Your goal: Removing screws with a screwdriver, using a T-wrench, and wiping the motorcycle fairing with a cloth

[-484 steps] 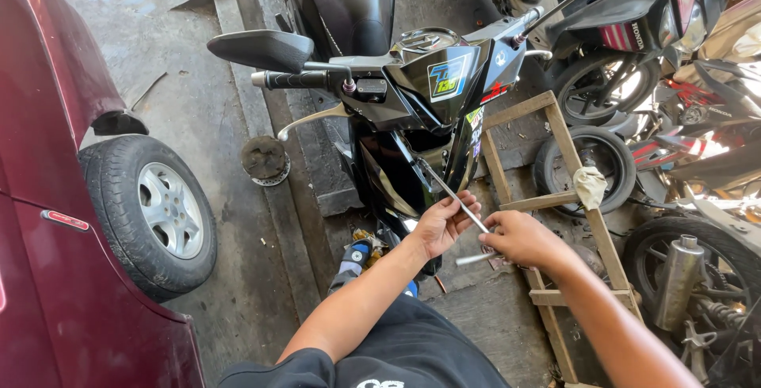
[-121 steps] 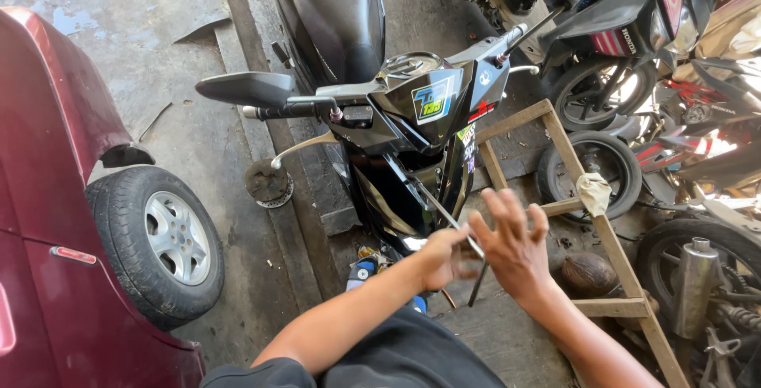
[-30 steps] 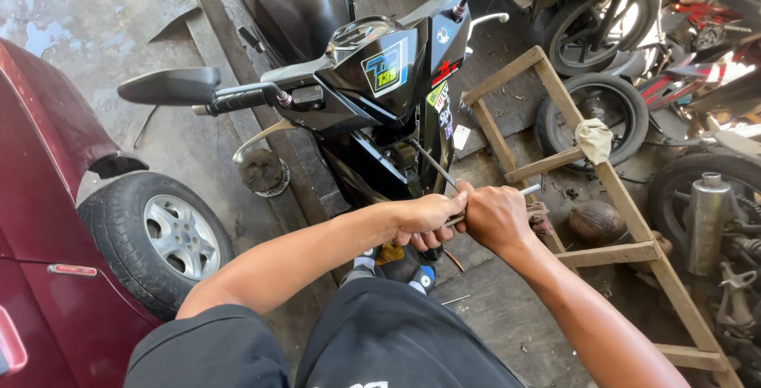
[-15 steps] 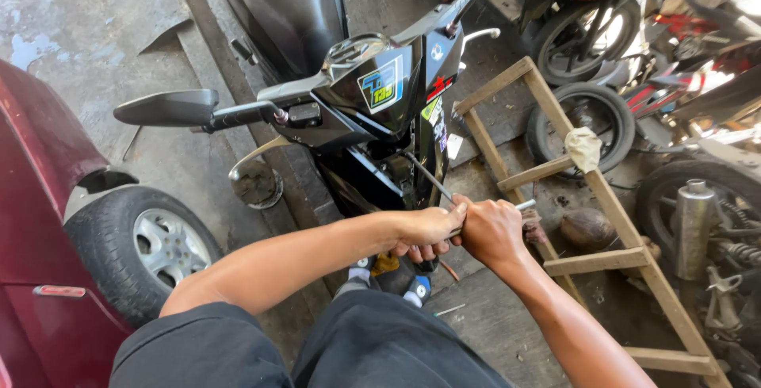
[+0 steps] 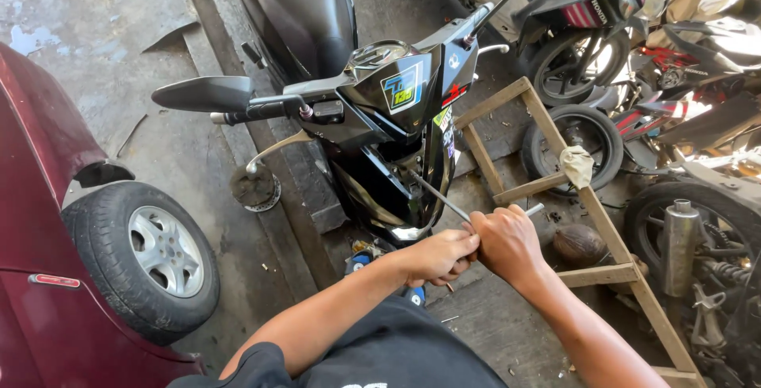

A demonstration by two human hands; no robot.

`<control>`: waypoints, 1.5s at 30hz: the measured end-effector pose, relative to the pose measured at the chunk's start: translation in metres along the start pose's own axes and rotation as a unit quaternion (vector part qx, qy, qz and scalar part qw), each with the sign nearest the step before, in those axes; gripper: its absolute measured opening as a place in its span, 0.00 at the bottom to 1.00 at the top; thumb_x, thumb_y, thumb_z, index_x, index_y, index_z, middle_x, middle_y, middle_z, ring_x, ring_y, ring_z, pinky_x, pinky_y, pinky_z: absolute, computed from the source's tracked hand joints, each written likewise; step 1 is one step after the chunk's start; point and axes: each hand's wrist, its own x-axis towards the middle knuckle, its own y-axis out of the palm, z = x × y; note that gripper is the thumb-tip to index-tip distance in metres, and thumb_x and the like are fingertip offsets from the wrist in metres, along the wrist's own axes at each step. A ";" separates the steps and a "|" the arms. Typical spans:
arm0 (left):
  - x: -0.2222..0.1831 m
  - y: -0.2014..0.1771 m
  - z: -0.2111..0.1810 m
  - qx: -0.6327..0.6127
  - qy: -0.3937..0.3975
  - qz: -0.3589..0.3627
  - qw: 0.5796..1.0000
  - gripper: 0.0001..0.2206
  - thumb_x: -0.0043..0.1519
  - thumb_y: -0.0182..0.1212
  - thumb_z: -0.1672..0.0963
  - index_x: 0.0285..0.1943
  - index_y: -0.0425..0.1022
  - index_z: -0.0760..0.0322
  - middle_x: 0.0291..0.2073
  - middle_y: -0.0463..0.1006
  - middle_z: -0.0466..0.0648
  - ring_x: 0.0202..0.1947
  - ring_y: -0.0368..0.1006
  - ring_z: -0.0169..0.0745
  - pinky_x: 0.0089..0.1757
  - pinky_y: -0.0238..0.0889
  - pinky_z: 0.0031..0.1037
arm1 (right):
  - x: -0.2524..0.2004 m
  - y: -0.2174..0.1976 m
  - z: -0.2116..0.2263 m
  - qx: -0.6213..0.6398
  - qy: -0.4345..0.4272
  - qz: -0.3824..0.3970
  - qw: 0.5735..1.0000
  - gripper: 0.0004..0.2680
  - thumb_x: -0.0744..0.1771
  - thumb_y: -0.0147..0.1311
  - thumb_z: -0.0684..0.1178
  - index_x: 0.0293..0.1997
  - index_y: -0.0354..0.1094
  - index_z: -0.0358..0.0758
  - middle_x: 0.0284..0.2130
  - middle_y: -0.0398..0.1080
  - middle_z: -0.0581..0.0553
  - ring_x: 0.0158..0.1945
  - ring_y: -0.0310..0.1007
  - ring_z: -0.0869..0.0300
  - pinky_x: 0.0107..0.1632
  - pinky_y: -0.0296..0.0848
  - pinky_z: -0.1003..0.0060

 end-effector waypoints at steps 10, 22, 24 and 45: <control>-0.022 -0.005 -0.002 -0.005 0.003 -0.030 1.000 0.13 0.73 0.41 0.50 0.40 0.63 0.59 0.17 0.48 0.34 0.11 0.42 0.18 0.13 0.37 0.13 | 0.005 0.020 0.014 0.014 -0.025 -0.024 0.999 0.12 0.56 0.59 0.62 0.25 0.62 0.49 0.15 0.68 0.48 0.27 0.72 0.52 0.37 0.65 0.59; -0.023 -0.010 0.004 0.011 0.022 -0.045 0.999 0.12 0.72 0.42 0.51 0.40 0.64 0.59 0.16 0.49 0.34 0.10 0.43 0.18 0.12 0.37 0.13 | 0.013 0.017 0.023 -0.013 -0.037 -0.065 0.997 0.09 0.57 0.57 0.58 0.23 0.61 0.51 0.14 0.66 0.48 0.25 0.68 0.53 0.37 0.62 0.60; -0.021 -0.009 0.010 0.012 0.044 -0.040 0.998 0.12 0.73 0.43 0.50 0.39 0.64 0.56 0.15 0.51 0.35 0.10 0.45 0.19 0.13 0.40 0.13 | 0.016 0.008 0.023 -0.037 -0.082 -0.101 0.991 0.07 0.59 0.55 0.52 0.22 0.60 0.49 0.13 0.65 0.47 0.24 0.67 0.52 0.37 0.64 0.60; -0.042 0.012 -0.021 0.421 -0.042 -0.074 0.903 0.24 0.65 0.46 0.44 0.49 0.74 0.67 0.41 0.80 0.64 0.50 0.76 0.65 0.49 0.69 0.46 | -0.025 0.014 0.054 0.056 0.040 -0.133 0.989 0.12 0.69 0.53 0.57 0.26 0.61 0.50 0.13 0.63 0.49 0.24 0.69 0.54 0.36 0.67 0.63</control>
